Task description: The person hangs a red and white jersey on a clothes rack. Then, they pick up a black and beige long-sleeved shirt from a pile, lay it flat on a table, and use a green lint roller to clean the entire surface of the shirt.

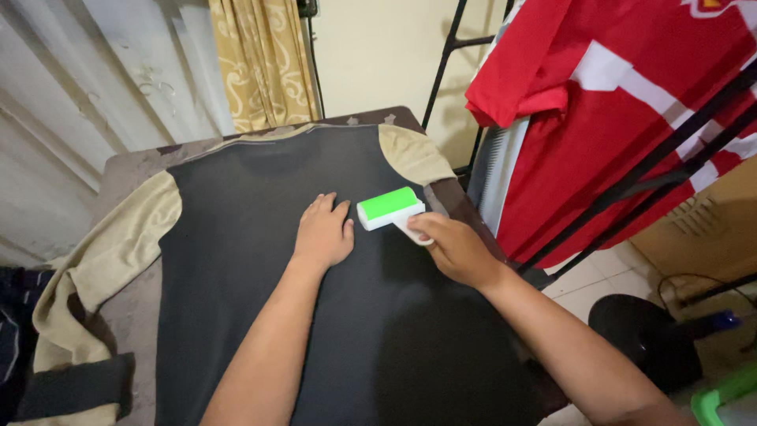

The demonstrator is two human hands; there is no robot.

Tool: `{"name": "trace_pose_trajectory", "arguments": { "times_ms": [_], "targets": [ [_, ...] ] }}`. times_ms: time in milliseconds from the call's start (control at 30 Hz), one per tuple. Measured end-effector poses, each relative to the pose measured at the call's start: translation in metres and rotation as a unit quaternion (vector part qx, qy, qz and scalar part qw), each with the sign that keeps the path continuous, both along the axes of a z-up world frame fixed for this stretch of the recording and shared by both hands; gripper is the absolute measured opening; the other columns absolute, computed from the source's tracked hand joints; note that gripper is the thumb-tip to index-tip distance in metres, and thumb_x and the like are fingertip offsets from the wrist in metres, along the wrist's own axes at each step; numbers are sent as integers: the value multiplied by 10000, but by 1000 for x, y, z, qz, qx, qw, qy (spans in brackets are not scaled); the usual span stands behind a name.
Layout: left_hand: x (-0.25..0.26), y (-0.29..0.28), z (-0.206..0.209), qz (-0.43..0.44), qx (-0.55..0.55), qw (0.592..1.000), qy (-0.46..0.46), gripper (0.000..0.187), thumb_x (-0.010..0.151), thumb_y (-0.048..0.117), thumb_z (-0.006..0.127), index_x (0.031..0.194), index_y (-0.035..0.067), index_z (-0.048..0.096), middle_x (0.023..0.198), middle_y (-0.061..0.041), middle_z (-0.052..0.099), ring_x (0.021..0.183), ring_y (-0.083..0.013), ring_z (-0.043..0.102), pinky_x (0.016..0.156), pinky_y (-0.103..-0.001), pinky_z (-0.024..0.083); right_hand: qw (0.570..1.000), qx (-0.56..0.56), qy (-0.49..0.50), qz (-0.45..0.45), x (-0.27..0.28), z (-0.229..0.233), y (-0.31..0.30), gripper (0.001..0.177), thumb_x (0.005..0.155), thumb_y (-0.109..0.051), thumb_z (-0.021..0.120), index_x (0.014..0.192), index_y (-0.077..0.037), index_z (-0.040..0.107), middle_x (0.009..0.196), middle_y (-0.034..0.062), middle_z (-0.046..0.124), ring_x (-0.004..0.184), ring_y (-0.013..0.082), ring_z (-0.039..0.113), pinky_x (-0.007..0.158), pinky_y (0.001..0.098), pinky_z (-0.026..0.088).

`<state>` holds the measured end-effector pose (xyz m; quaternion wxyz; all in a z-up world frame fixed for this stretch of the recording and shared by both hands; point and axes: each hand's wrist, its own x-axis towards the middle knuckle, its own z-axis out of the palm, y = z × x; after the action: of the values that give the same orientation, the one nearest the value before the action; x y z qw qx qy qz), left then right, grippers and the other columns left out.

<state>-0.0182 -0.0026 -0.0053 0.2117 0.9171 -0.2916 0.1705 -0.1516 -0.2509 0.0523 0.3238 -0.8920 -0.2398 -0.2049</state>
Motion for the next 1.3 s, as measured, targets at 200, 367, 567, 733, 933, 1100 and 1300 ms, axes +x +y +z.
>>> {"name": "trace_pose_trajectory", "arguments": {
  "times_ms": [200,367,567,733,933,1100,1300],
  "targets": [
    [3,-1,-2,23,12,1000,13,510,902,276,615,1372,79,612,1485,-265,486,1406,-451,418,1168,-521,315,995,-33,-91,20,6,5,9,359,890,40,566,1246,3,599,1261,223,659,1134,416,649,937,427,526],
    [3,-1,0,38,36,998,31,570,901,307,599,1420,75,565,1523,-257,437,1445,-435,359,1185,-540,263,994,-37,-99,0,2,7,10,200,968,-58,654,1166,-66,622,1123,166,684,1092,394,671,932,445,532],
    [6,-2,-3,45,43,997,39,589,908,327,589,1435,68,541,1536,-255,421,1449,-436,343,1184,-541,256,989,-27,-141,28,20,-2,18,316,924,-36,633,1235,13,596,1227,227,663,1121,419,640,930,460,517],
    [6,1,-5,44,41,997,40,585,922,335,584,1444,76,545,1539,-256,425,1458,-434,349,1195,-537,258,994,-49,-96,-16,17,-1,8,231,930,-34,638,1160,-42,648,1158,166,708,1122,373,674,972,449,516],
    [6,0,-6,44,39,997,40,582,916,344,589,1435,80,556,1542,-249,425,1458,-431,353,1193,-538,266,993,-33,-112,2,24,-14,15,298,936,-30,619,1232,2,621,1255,217,674,1188,398,629,998,456,496],
    [6,1,-6,44,40,997,44,579,919,343,587,1434,79,560,1541,-250,425,1461,-431,348,1194,-539,263,993,-50,-103,-26,21,-16,13,292,928,-46,626,1219,-32,639,1246,190,694,1188,379,641,993,465,492],
    [6,0,-6,39,34,998,42,583,920,348,591,1435,77,553,1542,-248,423,1457,-430,350,1193,-535,262,993,-35,-111,-9,16,-16,10,270,955,-76,636,1221,-33,636,1226,187,686,1181,385,645,1006,454,505]
  ]
}}
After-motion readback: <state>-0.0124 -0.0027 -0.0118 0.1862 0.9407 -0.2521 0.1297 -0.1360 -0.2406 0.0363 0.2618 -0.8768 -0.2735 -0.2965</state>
